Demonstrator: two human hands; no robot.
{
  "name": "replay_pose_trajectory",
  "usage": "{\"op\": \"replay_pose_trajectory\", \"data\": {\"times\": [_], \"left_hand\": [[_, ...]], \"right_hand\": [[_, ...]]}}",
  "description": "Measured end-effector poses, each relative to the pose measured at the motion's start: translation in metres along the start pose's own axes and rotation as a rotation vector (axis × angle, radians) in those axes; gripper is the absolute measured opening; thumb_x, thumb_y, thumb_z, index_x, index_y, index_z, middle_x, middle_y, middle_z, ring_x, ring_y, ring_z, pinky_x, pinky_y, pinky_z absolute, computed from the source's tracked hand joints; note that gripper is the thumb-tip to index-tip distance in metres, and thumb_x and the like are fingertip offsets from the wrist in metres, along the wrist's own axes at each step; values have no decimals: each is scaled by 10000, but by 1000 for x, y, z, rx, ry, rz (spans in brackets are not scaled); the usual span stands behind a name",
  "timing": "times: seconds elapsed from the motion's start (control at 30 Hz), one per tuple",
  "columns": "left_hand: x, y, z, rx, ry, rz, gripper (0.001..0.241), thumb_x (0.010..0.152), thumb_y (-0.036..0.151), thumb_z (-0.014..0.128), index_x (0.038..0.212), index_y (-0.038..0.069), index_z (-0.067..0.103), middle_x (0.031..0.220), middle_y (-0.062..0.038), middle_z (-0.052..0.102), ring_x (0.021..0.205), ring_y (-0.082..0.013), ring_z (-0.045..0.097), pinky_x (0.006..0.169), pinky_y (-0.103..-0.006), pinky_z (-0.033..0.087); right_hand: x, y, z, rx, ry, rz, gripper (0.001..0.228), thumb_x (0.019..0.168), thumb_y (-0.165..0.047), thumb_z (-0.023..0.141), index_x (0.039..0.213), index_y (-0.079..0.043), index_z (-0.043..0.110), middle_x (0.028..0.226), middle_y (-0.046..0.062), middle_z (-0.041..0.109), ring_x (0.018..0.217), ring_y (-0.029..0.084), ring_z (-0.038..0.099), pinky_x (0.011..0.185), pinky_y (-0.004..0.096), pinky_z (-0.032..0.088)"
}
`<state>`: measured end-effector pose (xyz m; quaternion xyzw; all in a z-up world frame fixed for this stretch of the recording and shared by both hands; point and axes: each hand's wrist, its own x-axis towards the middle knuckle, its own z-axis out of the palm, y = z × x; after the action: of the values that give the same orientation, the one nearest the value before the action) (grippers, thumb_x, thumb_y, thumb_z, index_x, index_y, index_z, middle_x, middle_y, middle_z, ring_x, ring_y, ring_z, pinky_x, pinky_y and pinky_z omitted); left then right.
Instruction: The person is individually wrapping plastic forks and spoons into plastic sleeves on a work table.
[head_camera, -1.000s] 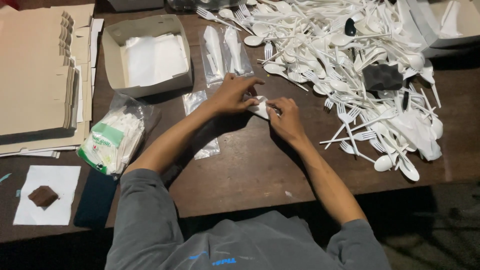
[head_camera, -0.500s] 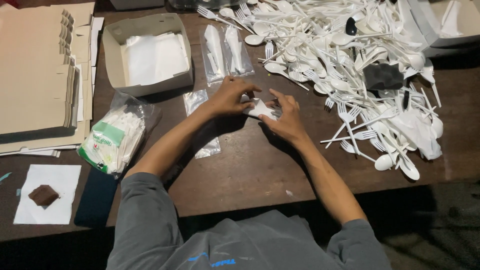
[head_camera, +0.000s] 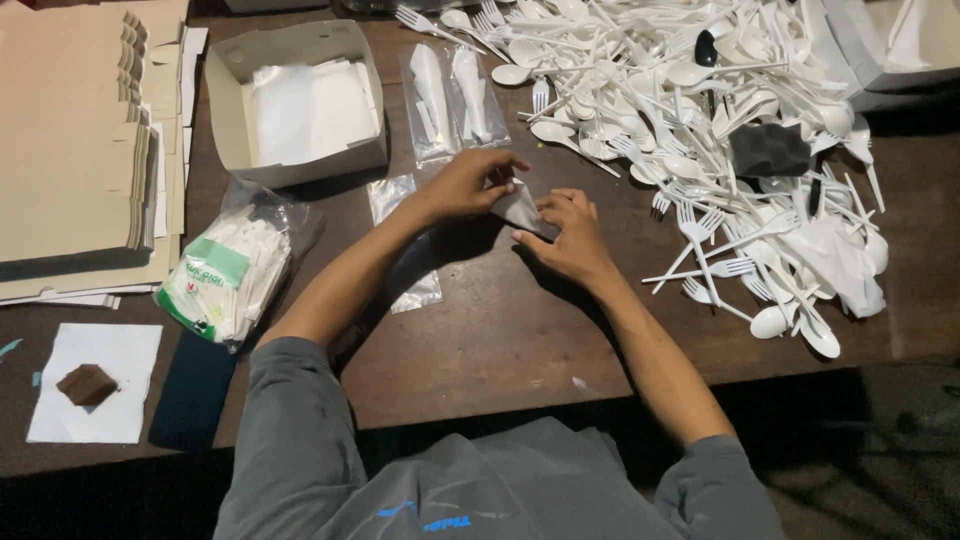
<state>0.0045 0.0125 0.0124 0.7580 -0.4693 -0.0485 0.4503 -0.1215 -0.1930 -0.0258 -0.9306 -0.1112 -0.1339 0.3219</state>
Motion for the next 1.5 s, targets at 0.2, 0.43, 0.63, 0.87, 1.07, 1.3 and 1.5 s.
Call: {"op": "replay_pose_trajectory", "data": {"times": [0.2, 0.43, 0.63, 0.87, 1.07, 1.3, 1.5], "left_hand": [[0, -2, 11, 62, 37, 12, 500, 914, 83, 701, 1393, 183, 597, 916, -108, 733, 757, -338, 723, 742, -461, 563], [-5, -19, 29, 191, 125, 113, 534, 914, 109, 706, 1425, 159, 561, 907, -91, 728, 775, -333, 709, 782, -464, 555], [-10, -21, 36, 347, 130, 87, 537, 916, 113, 679, 1428, 185, 533, 1062, -71, 689, 985, -312, 692, 830, -470, 509], [-14, -30, 37, 617, 121, 70, 142, 888, 259, 709, 1011, 248, 640, 999, 6, 575, 964, -262, 580, 833, -450, 387], [-17, -27, 29, 664, -96, 150, 224, 845, 485, 740, 986, 316, 703, 945, 103, 677, 1073, -177, 584, 1014, -574, 252], [-21, 0, 30, 806, -191, 10, 140, 877, 411, 742, 996, 342, 766, 1004, 97, 719, 1144, -158, 582, 1096, -635, 196], [-30, 8, 33, 798, -125, 38, 168, 875, 368, 752, 1008, 271, 715, 1010, 34, 680, 1195, -209, 558, 1114, -721, 151]], "right_hand": [[1, 17, 14, 32, 14, 46, 153, 943, -282, 727, 935, -131, 750, 1028, 61, 738, 1210, 311, 601, 987, 447, 415], [2, 1, 6, 101, 83, 102, 361, 926, -217, 747, 1260, -113, 656, 1047, 98, 728, 1087, 315, 633, 943, 425, 429], [5, -4, 9, -11, 58, 104, 117, 971, -225, 678, 1065, -206, 745, 1008, 14, 734, 1125, 263, 620, 948, 409, 418], [3, 1, 12, -102, 74, 30, 240, 874, -410, 816, 904, -174, 781, 963, 53, 634, 1086, 330, 587, 896, 462, 439], [1, 13, 17, -131, 29, 28, 220, 823, -393, 795, 896, -186, 787, 967, 52, 570, 1076, 319, 536, 890, 451, 407], [0, 11, 14, -138, -13, 65, 193, 826, -371, 762, 927, -210, 793, 947, 41, 565, 1064, 305, 539, 892, 442, 397], [2, -1, 4, -27, 20, 60, 235, 834, -384, 819, 951, -195, 740, 987, 41, 600, 1050, 304, 579, 888, 441, 428]]}}
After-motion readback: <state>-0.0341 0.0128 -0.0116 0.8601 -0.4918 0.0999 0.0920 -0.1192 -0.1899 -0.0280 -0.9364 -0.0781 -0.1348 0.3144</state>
